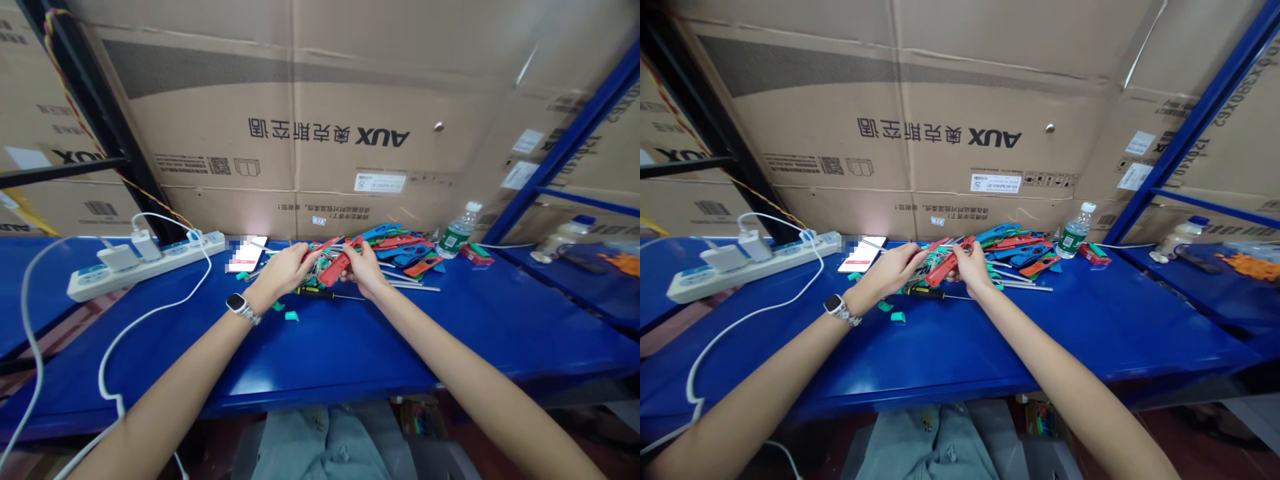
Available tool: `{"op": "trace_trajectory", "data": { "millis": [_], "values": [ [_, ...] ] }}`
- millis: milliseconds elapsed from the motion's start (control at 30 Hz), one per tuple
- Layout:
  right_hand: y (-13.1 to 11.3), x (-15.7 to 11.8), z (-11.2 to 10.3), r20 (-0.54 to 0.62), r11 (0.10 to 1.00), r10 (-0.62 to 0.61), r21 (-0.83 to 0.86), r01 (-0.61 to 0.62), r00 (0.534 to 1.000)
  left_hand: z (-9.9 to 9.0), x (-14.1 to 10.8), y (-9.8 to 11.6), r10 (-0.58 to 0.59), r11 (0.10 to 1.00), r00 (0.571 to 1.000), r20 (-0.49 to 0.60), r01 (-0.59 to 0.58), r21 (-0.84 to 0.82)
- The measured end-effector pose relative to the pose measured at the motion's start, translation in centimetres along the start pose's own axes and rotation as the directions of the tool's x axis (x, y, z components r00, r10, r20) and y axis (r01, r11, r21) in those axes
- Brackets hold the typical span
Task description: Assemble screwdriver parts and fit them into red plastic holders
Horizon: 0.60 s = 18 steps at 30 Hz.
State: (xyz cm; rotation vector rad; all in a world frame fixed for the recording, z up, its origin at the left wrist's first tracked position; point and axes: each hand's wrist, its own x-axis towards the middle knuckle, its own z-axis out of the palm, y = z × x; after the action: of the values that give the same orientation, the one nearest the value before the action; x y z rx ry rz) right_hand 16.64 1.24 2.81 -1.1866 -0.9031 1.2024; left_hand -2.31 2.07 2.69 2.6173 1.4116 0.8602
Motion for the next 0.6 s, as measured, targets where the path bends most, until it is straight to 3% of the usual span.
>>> {"op": "trace_trajectory", "data": {
  "millis": [200, 333, 400, 600],
  "values": [
    [0.3, 0.7, 1.5, 0.111, 0.980, 0.104, 0.161, -0.121, 0.988, 0.9, 1.1, 1.8, 0.033, 0.975, 0.993, 0.110, -0.057, 0.216],
    [-0.7, 0.8, 0.4, 0.237, 0.946, 0.166, 0.235, -0.222, 0.957, 1.0, 2.2, 1.7, 0.039, 0.959, 0.982, 0.184, -0.088, 0.269],
    [-1.1, 0.9, -0.5, 0.287, 0.946, 0.141, 0.242, -0.214, 0.948, 1.2, 2.9, 1.8, 0.038, 0.960, 0.976, 0.214, -0.095, 0.263],
    [-1.0, 2.2, -3.1, 0.179, 0.984, 0.148, 0.076, -0.164, 0.973, 2.5, 5.1, 3.3, 0.136, 0.938, 0.962, 0.236, -0.202, 0.282]
  ]
}}
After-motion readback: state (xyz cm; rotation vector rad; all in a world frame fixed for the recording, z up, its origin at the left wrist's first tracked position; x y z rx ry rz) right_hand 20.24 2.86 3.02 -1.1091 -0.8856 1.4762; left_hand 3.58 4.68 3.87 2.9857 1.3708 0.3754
